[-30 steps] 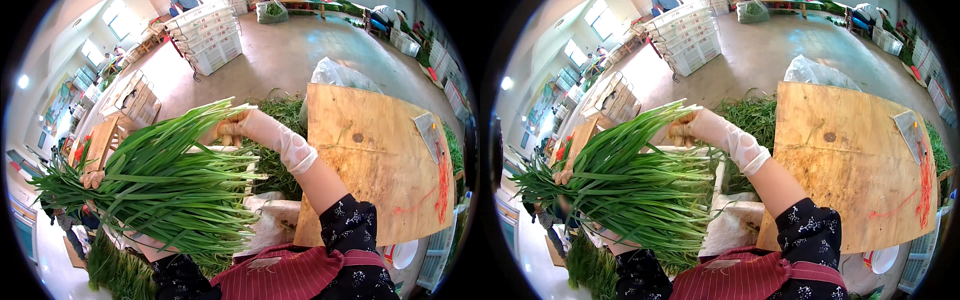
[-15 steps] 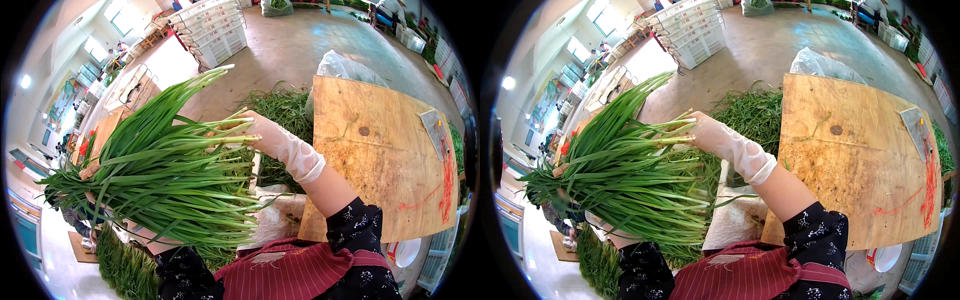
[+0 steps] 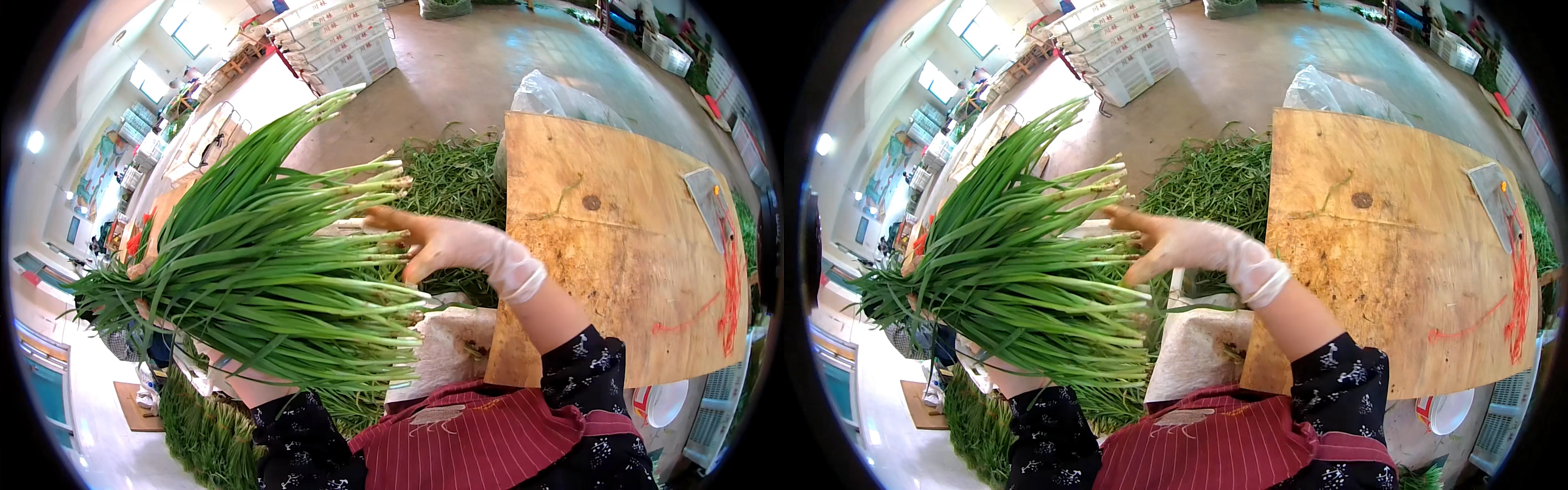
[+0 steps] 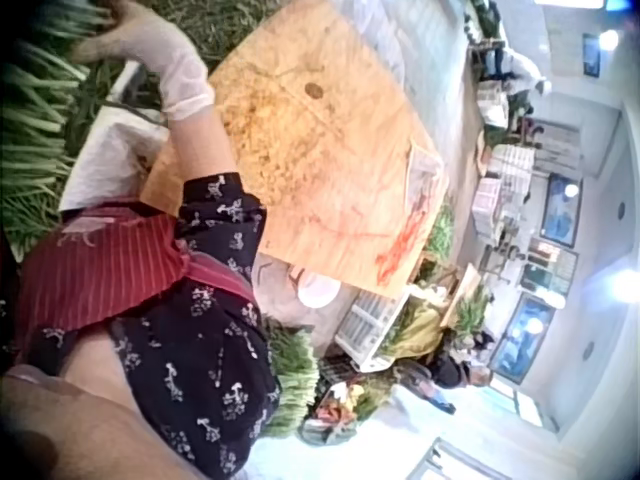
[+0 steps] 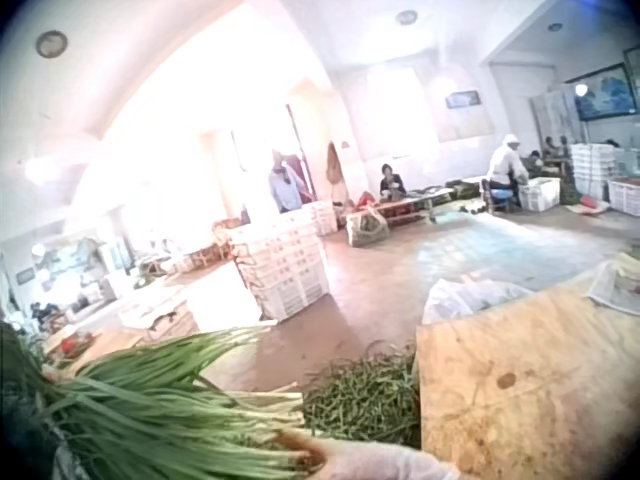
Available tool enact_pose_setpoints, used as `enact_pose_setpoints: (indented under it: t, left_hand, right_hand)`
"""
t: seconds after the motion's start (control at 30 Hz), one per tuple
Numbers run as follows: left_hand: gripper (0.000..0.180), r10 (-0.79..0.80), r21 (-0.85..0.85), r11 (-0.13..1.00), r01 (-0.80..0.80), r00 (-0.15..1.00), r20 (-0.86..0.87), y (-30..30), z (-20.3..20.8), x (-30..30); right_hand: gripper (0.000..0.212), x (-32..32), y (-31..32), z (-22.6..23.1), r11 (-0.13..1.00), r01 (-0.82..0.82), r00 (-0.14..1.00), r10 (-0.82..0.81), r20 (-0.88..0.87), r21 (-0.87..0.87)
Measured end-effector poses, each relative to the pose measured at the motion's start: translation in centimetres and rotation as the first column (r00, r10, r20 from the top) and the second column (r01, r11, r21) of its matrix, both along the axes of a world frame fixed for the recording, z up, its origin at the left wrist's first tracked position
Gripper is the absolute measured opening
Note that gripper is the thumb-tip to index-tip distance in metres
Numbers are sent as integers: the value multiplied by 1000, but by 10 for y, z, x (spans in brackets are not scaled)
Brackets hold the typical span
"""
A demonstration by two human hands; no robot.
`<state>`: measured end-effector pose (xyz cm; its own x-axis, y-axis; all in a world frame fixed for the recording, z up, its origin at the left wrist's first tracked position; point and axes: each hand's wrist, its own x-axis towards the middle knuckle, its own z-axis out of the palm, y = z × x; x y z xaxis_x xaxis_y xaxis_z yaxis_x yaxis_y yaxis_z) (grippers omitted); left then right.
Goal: The person gathers chives from a pile, sorts them by hand, ties a bundle with a red plastic strip, and places the bundle onto a stack on the floor before reaching for more from a white crate.
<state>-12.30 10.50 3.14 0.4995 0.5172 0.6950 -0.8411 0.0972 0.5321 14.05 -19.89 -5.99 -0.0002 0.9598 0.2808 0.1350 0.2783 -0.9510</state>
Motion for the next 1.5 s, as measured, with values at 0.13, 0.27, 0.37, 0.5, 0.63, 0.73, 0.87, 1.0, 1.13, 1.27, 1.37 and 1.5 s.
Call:
enact_pose_setpoints:
  t: [0.13, 0.27, 0.37, 0.5, 0.63, 0.73, 0.87, 1.0, 1.13, 1.27, 1.37, 1.5]
  left_hand:
    - [27, 83, -17, 996, -83, 996, -23, -6, 4, 12]
    - [30, 149, -60, 986, -153, 987, -59, -5, -20, 28]
    - [31, 231, -66, 970, -236, 971, -66, -10, -12, 13]
    - [34, 284, -96, 951, -293, 954, -94, -5, -21, 20]
    - [37, 305, -96, 943, -318, 943, -130, -9, -21, 23]
    - [39, 313, -93, 940, -328, 938, -146, -13, -22, 29]
    - [48, 364, -114, 917, -383, 918, -154, -13, -26, 18]
    - [51, 527, -204, 810, -551, 834, -161, -15, -34, 32]
    - [51, 367, -209, 900, -381, 924, -103, -8, -33, 31]
    - [59, 195, -186, 962, -199, 980, -38, 16, -42, 35]
    - [62, 494, -187, 848, -496, 867, -56, -20, -33, 50]
    - [62, 351, -162, 923, -350, 936, -24, -20, -25, 40]
  right_hand:
    - [36, -32, -3, -6, 928, 174, 963, -230, -139, -329]
    - [25, 2, -51, -13, 907, 120, 896, -274, -349, -403]
    - [16, 13, -68, -26, 922, 348, 750, -384, -538, -172]
    - [79, -12, -45, -13, 988, 126, 933, -148, -329, -87]
    - [68, -39, -6, -23, 974, -52, 958, -14, -287, -220]
    - [29, -36, -7, -57, 955, 123, 949, -192, -250, -268]
    - [22, -21, -59, -20, 977, 139, 530, -209, -822, -158]
    - [17, 5, -58, -40, 972, 226, 562, -73, -824, 68]
    - [36, -20, -18, -43, 979, 202, 976, -204, -73, -32]
    - [41, -42, 10, -63, 931, 120, 992, -101, -73, 344]
    - [39, -62, 21, -15, 979, 170, 969, -146, -197, 112]
    - [27, -66, 8, -40, 665, -420, -845, -534, 1, 618]
